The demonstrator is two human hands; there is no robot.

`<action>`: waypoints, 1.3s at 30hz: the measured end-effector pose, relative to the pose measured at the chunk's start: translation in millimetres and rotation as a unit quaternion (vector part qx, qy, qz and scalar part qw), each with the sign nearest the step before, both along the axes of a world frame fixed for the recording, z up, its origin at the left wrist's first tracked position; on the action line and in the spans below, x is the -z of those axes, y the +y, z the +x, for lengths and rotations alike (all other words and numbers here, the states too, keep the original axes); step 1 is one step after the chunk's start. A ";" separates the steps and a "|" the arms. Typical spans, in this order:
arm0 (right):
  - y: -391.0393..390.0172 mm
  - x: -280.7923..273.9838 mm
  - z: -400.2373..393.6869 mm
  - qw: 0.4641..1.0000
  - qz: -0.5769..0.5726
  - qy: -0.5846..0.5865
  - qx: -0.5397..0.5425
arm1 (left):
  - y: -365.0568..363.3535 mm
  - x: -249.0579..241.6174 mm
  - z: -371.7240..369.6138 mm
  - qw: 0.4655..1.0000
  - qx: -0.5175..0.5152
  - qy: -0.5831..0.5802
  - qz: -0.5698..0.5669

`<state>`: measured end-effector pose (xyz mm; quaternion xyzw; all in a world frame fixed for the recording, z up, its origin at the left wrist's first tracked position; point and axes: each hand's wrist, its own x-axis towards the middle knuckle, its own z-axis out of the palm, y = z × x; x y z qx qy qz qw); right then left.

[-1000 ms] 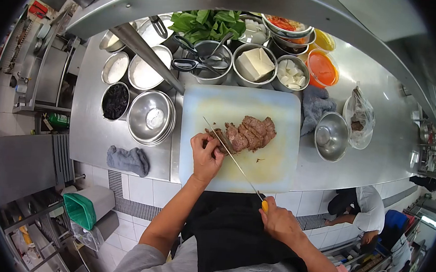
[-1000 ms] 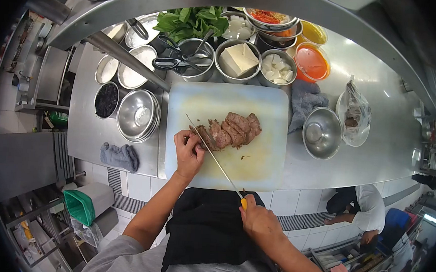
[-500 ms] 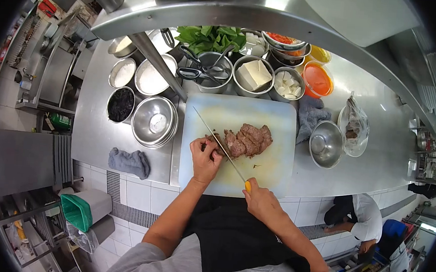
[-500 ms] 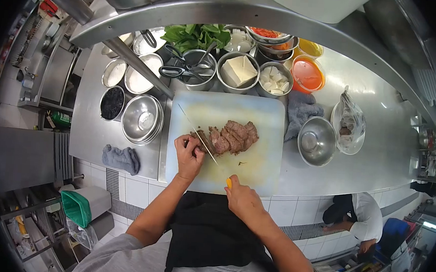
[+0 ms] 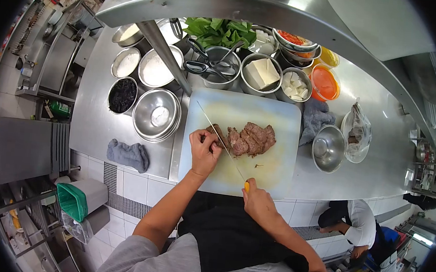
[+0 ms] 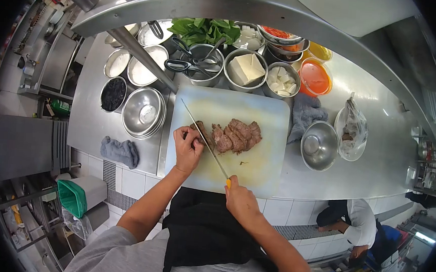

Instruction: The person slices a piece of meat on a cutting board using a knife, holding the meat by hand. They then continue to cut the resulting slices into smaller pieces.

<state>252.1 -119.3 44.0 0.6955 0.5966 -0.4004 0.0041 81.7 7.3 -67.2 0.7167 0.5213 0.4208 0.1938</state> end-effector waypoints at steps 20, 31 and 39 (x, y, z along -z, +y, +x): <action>-28.0 -22.8 8.7 1.000 -0.008 0.010 0.023 | 2.6 -1.0 2.4 1.000 0.002 -0.007 -0.022; 30.0 41.9 -13.4 0.998 0.038 0.037 0.040 | 5.4 2.2 1.7 1.000 0.016 -0.021 -0.013; -23.5 40.6 -4.4 0.997 0.001 0.041 0.061 | 1.0 2.1 -0.7 1.000 0.018 -0.015 -0.012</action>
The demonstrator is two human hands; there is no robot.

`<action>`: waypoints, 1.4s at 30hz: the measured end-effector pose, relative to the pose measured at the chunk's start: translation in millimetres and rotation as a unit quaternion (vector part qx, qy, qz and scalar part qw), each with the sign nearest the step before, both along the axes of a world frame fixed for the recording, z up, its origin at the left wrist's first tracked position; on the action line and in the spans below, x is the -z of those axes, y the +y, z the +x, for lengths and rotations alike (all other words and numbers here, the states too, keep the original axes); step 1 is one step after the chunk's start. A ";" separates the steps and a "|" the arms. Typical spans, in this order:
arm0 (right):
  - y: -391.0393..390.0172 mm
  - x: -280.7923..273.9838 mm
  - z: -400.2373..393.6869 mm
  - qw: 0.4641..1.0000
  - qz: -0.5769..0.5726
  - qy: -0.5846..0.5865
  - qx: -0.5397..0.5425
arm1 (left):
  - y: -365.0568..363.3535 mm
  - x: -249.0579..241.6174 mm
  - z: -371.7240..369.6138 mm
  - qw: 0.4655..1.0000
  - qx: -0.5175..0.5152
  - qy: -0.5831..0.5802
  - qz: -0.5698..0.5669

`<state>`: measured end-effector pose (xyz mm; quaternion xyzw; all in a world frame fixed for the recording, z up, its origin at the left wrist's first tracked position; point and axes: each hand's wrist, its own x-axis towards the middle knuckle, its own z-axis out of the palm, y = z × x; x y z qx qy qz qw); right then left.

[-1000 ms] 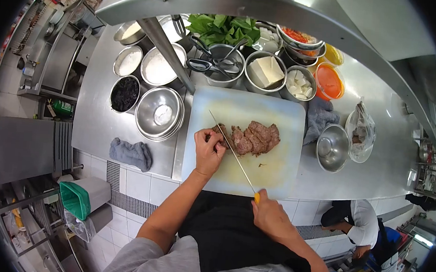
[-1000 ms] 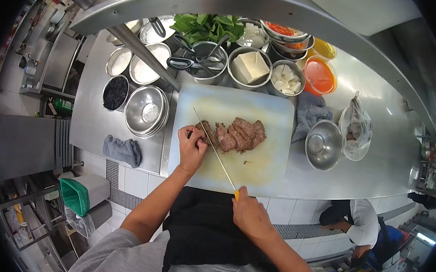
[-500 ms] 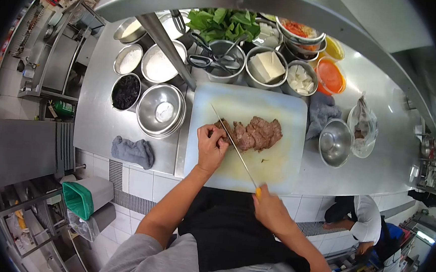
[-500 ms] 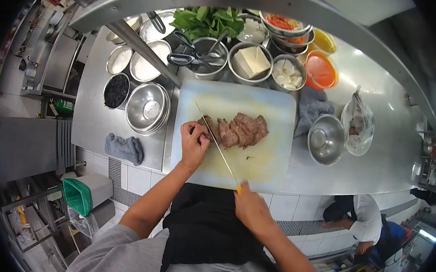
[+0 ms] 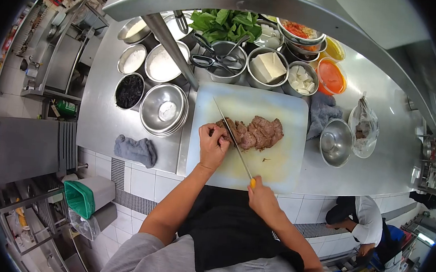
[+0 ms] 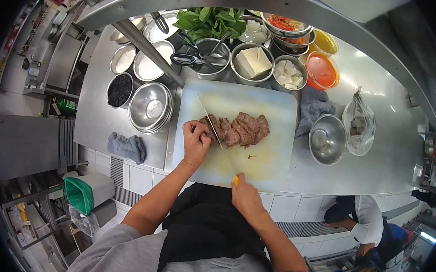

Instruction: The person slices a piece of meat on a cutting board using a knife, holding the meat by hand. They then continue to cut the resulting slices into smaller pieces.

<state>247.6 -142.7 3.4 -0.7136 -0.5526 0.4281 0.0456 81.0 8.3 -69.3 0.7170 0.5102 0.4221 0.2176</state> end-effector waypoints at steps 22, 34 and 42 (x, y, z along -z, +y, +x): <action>-116.4 -43.3 56.0 0.993 0.036 -0.009 0.111 | -28.3 4.3 -3.0 0.998 0.022 -0.063 -0.023; -93.3 -94.3 40.4 0.992 0.072 0.008 0.102 | -38.2 -3.2 -13.7 0.998 0.063 -0.011 0.013; -87.3 -101.8 28.3 0.996 0.074 -0.015 0.045 | -38.7 0.2 -14.0 0.998 0.056 0.011 0.021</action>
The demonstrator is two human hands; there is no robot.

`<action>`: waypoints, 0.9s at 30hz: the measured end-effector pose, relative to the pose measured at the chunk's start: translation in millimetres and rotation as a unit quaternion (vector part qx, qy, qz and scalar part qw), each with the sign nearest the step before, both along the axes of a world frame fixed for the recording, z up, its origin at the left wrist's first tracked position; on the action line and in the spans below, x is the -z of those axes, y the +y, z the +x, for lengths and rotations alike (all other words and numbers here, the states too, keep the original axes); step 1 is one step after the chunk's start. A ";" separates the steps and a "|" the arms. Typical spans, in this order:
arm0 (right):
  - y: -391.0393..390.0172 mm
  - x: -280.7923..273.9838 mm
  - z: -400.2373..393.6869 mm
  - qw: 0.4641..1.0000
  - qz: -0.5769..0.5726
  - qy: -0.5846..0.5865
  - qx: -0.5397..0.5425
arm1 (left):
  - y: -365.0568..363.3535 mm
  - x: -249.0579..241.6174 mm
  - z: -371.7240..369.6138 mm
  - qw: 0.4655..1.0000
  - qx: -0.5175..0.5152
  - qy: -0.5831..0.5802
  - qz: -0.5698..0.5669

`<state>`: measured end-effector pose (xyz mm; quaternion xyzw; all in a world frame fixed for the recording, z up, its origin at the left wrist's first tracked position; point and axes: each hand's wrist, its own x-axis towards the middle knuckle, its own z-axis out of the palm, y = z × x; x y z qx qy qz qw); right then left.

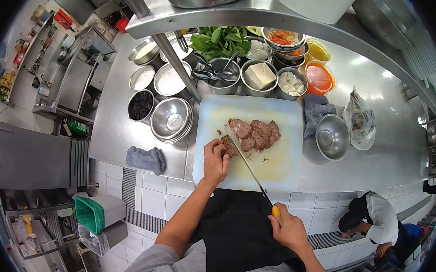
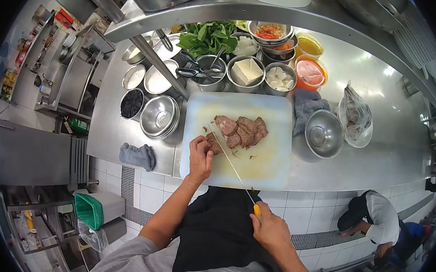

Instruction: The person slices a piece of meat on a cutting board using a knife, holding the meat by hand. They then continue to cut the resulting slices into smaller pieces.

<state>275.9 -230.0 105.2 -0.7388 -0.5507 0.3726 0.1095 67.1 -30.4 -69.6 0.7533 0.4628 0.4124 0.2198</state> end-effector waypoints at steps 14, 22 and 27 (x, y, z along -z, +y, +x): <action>7.7 -18.5 -4.6 0.988 -0.082 -0.099 -0.082 | 1.0 1.6 2.0 1.000 -0.009 0.023 -0.001; 25.3 -10.6 -7.9 0.978 -0.134 -0.101 -0.123 | 3.0 0.7 -1.4 0.998 0.002 -0.013 -0.062; 44.1 2.8 -11.2 0.977 -0.068 -0.120 -0.165 | 4.1 0.8 -1.7 0.994 0.002 -0.030 -0.110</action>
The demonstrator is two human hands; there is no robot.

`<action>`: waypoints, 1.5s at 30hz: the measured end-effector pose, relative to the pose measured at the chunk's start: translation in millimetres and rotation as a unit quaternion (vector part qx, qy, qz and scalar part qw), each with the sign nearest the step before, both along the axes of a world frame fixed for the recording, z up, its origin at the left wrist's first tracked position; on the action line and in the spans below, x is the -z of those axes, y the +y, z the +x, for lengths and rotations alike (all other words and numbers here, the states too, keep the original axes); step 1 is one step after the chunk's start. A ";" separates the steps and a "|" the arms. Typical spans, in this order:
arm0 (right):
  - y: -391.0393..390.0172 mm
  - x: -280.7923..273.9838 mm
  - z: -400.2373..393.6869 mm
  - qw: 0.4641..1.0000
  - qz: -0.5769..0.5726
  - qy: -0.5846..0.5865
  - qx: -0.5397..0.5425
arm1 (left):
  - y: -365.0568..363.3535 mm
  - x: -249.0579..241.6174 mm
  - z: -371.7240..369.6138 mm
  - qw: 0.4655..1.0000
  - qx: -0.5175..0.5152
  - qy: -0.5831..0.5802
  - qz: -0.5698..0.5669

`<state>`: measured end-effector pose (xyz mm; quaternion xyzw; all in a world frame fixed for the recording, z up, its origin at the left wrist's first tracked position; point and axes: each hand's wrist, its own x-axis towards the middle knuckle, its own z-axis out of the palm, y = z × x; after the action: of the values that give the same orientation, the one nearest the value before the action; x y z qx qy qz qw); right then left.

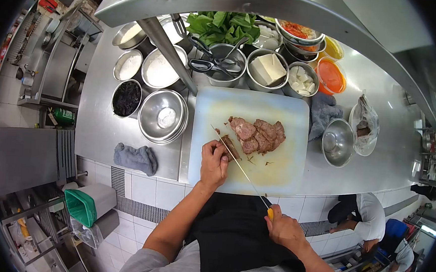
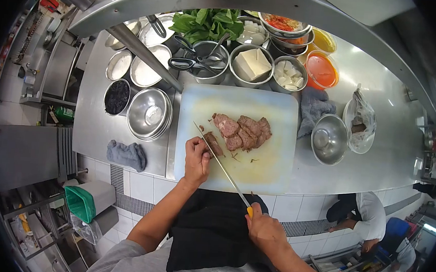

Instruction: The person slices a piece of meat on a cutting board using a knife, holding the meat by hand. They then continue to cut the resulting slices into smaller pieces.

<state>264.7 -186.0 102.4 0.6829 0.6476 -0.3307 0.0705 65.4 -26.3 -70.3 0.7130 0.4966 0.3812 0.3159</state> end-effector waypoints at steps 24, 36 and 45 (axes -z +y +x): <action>25.4 -0.2 -7.5 0.997 -0.014 0.054 0.049 | 2.0 -1.2 7.7 0.997 -0.042 0.037 0.047; 59.6 58.7 -26.7 0.999 0.028 0.019 0.032 | 14.3 -3.5 7.7 0.997 -0.068 0.026 0.041; 41.7 8.5 -19.5 0.997 -0.032 0.037 0.060 | 3.1 -4.8 13.5 0.998 -0.023 0.055 0.032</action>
<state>245.2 -144.3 93.9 0.7051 0.5969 -0.3798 0.0479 78.9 -23.3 -65.5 0.7310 0.5171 0.3645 0.2557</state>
